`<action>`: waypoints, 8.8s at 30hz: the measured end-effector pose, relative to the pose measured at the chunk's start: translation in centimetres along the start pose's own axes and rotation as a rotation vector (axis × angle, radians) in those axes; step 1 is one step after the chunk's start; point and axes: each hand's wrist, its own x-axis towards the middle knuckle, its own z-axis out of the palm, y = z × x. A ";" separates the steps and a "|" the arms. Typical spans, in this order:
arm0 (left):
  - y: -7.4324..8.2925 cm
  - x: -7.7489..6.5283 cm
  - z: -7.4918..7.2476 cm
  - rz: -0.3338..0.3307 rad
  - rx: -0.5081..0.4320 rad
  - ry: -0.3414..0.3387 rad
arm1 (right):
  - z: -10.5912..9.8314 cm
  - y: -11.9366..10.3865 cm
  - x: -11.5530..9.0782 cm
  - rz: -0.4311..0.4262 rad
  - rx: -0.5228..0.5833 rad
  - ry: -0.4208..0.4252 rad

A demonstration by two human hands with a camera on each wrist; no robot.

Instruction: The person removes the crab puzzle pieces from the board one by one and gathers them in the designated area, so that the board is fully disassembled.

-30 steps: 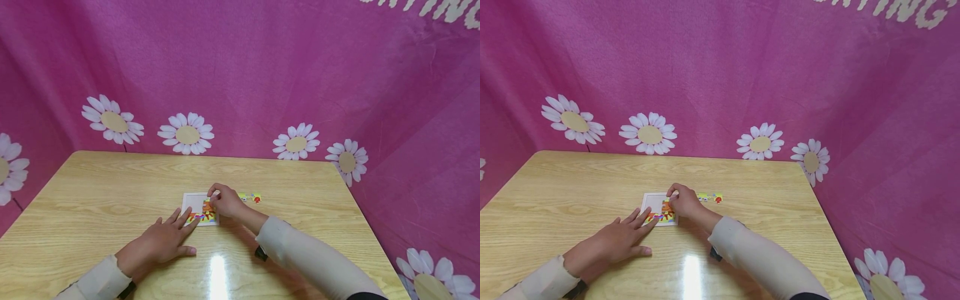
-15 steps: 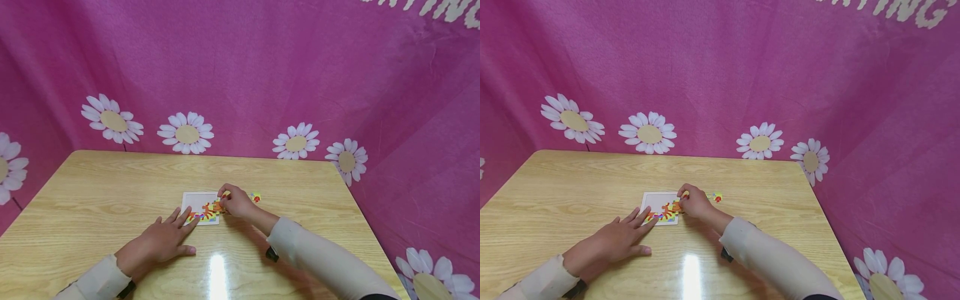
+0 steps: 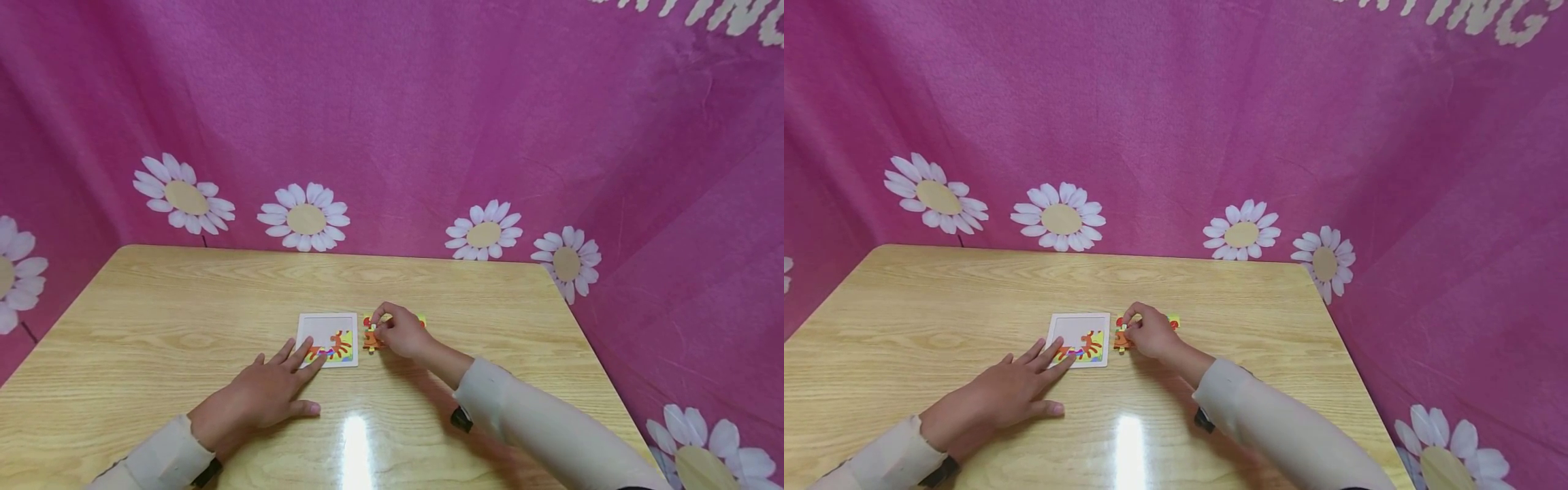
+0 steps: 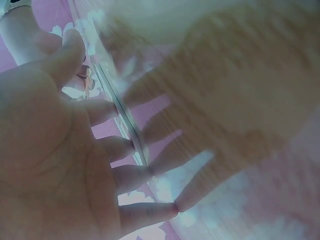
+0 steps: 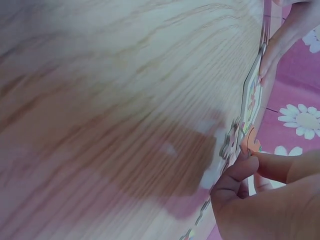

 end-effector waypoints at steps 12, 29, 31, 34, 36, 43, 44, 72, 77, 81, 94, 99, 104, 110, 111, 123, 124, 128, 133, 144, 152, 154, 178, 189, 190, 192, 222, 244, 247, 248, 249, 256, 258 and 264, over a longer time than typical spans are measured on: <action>0.1 -0.1 -0.1 0.010 -0.003 0.015 | -1.7 1.4 -0.8 0.017 -0.024 0.035; 0.0 0.1 0.0 -0.004 -0.020 -0.006 | -2.4 3.1 -1.3 -0.052 -0.171 0.118; 0.0 0.1 0.0 -0.004 -0.020 -0.007 | -2.3 3.3 -1.3 -0.057 -0.178 0.128; 0.0 0.1 0.0 -0.002 -0.017 -0.005 | -2.1 3.5 -1.3 -0.064 -0.178 0.142; 0.1 0.1 -0.1 0.000 -0.012 -0.002 | -2.1 3.6 -1.4 -0.079 -0.185 0.149; 0.1 -0.1 -0.2 0.006 0.015 0.004 | -1.9 3.6 -1.6 -0.108 -0.199 0.164; 0.2 -0.1 -0.2 0.005 0.017 0.003 | -1.9 3.6 -1.6 -0.106 -0.197 0.164; 0.3 0.8 -0.5 -0.002 0.011 0.069 | -0.1 1.2 -0.7 -0.144 -0.105 0.100; 0.7 1.6 -0.3 -0.002 0.017 0.049 | 1.0 0.3 -0.3 -0.154 -0.093 0.060; 1.2 2.0 -0.3 0.014 0.033 0.038 | 1.8 -0.4 0.0 -0.170 -0.116 0.037; 1.8 1.9 -0.3 0.016 0.038 0.005 | 3.0 -1.2 0.6 -0.228 -0.337 -0.004; 1.7 1.8 -0.1 0.016 0.049 0.008 | 3.1 -1.5 0.8 -0.193 -0.358 -0.016; 1.6 1.8 0.0 0.021 0.055 0.006 | 3.2 -1.8 1.0 -0.172 -0.364 -0.044; 1.6 2.0 -0.1 0.016 0.058 -0.003 | 3.3 -2.0 1.3 -0.202 -0.359 -0.039; 1.6 2.0 -0.1 0.012 0.059 -0.006 | 3.3 -2.0 1.4 -0.207 -0.357 -0.036; 1.6 2.0 -0.1 -0.001 0.070 -0.022 | 3.5 -1.8 1.6 -0.191 -0.267 -0.003; 1.6 2.0 -0.1 -0.001 0.069 -0.024 | 3.5 -1.8 1.6 -0.193 -0.263 -0.004; 1.7 2.1 -0.1 0.000 0.068 -0.027 | 3.6 -1.9 1.6 -0.180 -0.257 -0.015; 1.7 2.1 -0.2 0.000 0.074 -0.030 | 3.5 -2.1 1.4 -0.174 -0.262 -0.014; 2.0 2.0 -0.2 0.014 0.100 -0.028 | 3.8 -2.0 1.0 -0.203 -0.272 -0.019; 2.3 1.9 -0.5 0.011 0.105 -0.040 | 2.7 -3.2 0.9 -0.205 -0.163 -0.016; 2.2 2.0 -0.3 0.006 0.105 -0.042 | 2.1 -3.6 0.9 -0.185 -0.117 -0.024; 1.9 2.0 0.4 0.035 0.119 0.008 | -2.1 -1.6 -0.6 -0.071 -0.063 0.031; 1.9 2.1 0.4 0.018 0.105 -0.015 | -3.6 -0.4 -1.2 -0.063 -0.117 0.061; 1.9 2.1 0.4 0.019 0.105 -0.015 | -3.8 -0.3 -1.3 -0.057 -0.118 0.064; 1.9 2.1 0.4 0.025 0.107 -0.010 | -4.0 0.1 -1.3 -0.047 -0.117 0.065; 2.0 2.0 0.2 0.039 0.102 -0.003 | -6.5 5.4 -3.0 -0.049 -0.292 0.109; 1.9 1.8 -0.1 0.039 0.113 -0.013 | -6.1 6.8 -2.7 -0.050 -0.241 0.151; 1.9 1.8 0.0 0.045 0.124 -0.004 | -6.1 6.9 -2.8 -0.058 -0.231 0.153; 1.8 1.8 0.1 0.047 0.126 0.000 | -6.1 6.9 -2.8 -0.055 -0.224 0.154; 1.8 1.8 0.1 0.047 0.129 0.002 | -6.1 6.8 -2.8 -0.063 -0.222 0.154; 1.7 1.8 0.2 0.063 0.135 0.015 | -6.1 6.8 -2.9 -0.036 -0.208 0.155; 1.6 1.8 0.2 0.064 0.140 0.022 | -6.1 6.9 -2.8 -0.043 -0.206 0.155; 1.6 1.6 0.1 0.047 0.137 0.026 | -6.2 6.9 -2.7 -0.031 -0.181 0.152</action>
